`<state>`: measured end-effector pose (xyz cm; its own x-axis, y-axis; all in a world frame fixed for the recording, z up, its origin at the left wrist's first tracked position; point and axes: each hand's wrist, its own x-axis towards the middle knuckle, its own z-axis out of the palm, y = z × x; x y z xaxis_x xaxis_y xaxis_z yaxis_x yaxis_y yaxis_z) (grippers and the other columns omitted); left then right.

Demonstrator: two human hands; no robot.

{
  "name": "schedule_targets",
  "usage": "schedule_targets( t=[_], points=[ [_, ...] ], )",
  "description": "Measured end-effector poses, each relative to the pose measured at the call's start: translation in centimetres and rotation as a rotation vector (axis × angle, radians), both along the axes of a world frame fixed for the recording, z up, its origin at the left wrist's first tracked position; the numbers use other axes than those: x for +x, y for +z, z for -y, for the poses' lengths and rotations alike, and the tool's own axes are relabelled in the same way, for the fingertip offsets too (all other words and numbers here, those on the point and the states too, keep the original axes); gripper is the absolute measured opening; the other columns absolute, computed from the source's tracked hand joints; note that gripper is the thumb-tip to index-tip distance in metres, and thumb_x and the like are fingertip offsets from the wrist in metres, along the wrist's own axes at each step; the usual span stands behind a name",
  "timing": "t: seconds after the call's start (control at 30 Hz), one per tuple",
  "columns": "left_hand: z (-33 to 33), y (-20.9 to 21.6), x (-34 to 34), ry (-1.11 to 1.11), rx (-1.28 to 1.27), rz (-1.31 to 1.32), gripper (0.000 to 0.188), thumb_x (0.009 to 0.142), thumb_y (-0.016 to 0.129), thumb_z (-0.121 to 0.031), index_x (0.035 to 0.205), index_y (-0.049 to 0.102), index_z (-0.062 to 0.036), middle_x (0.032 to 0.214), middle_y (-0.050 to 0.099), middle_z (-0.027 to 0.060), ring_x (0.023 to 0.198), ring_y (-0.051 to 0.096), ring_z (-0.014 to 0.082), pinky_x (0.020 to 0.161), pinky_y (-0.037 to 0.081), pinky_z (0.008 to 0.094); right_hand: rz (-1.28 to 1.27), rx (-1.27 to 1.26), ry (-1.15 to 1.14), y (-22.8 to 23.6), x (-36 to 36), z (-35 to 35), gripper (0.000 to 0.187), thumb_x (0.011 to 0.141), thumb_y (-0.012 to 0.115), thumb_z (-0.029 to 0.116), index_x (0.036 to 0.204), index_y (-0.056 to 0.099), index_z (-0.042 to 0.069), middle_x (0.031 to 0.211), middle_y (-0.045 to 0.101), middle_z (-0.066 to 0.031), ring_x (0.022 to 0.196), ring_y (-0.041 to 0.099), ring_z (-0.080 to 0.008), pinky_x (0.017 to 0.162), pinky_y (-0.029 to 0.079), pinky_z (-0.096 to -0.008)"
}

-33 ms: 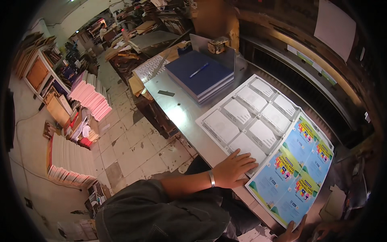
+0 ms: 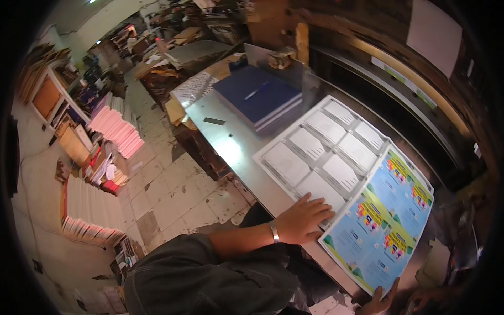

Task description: The person checks a large printed sheet on a metal counter, turning the paper over and pointing at different sections of the printed layout.

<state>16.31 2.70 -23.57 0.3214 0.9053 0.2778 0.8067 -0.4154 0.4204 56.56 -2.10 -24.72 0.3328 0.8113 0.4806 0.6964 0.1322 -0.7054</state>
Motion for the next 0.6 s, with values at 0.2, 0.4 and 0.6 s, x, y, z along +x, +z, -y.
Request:
schedule_targets(
  t=[0.2,0.4,0.6],
  points=[
    [0.2,1.8,-0.6,0.023,0.057,0.131,0.066,0.08,0.068,-0.023,0.142,0.049,-0.009,0.146,0.048,0.0165,0.138,0.042,0.0391,0.113,0.024,0.0645,-0.186,-0.159,0.149,-0.5,0.0,-0.9,0.07,0.073,0.065,0.005,0.141,0.052,-0.007,0.14,0.057,-0.0196,0.129,0.052,-0.0284,0.113,0.035,-0.0388],
    [-0.9,1.1,-0.8,0.066,0.218,0.242,0.047,0.091,0.063,-0.035,0.127,0.062,-0.0061,0.108,0.065,0.0096,0.103,0.061,0.0311,0.101,0.039,0.0498,-0.746,-0.318,0.244,4.3,-2.9,0.6,0.066,0.079,0.06,-0.004,0.144,0.047,-0.008,0.134,0.06,-0.0179,0.092,0.069,-0.0158,0.068,0.059,-0.0249],
    [0.3,2.4,-0.8,0.081,-0.251,0.766,0.061,0.098,0.054,-0.048,0.14,0.054,-0.0028,0.077,0.068,0.0059,0.07,0.065,0.0237,0.074,0.051,0.0357,-1.141,-0.348,0.312,4.6,-1.5,2.9,0.072,0.076,0.062,-0.001,0.145,0.043,-0.01,0.134,0.06,-0.021,0.092,0.071,-0.0206,0.067,0.06,-0.0254]
  ],
)
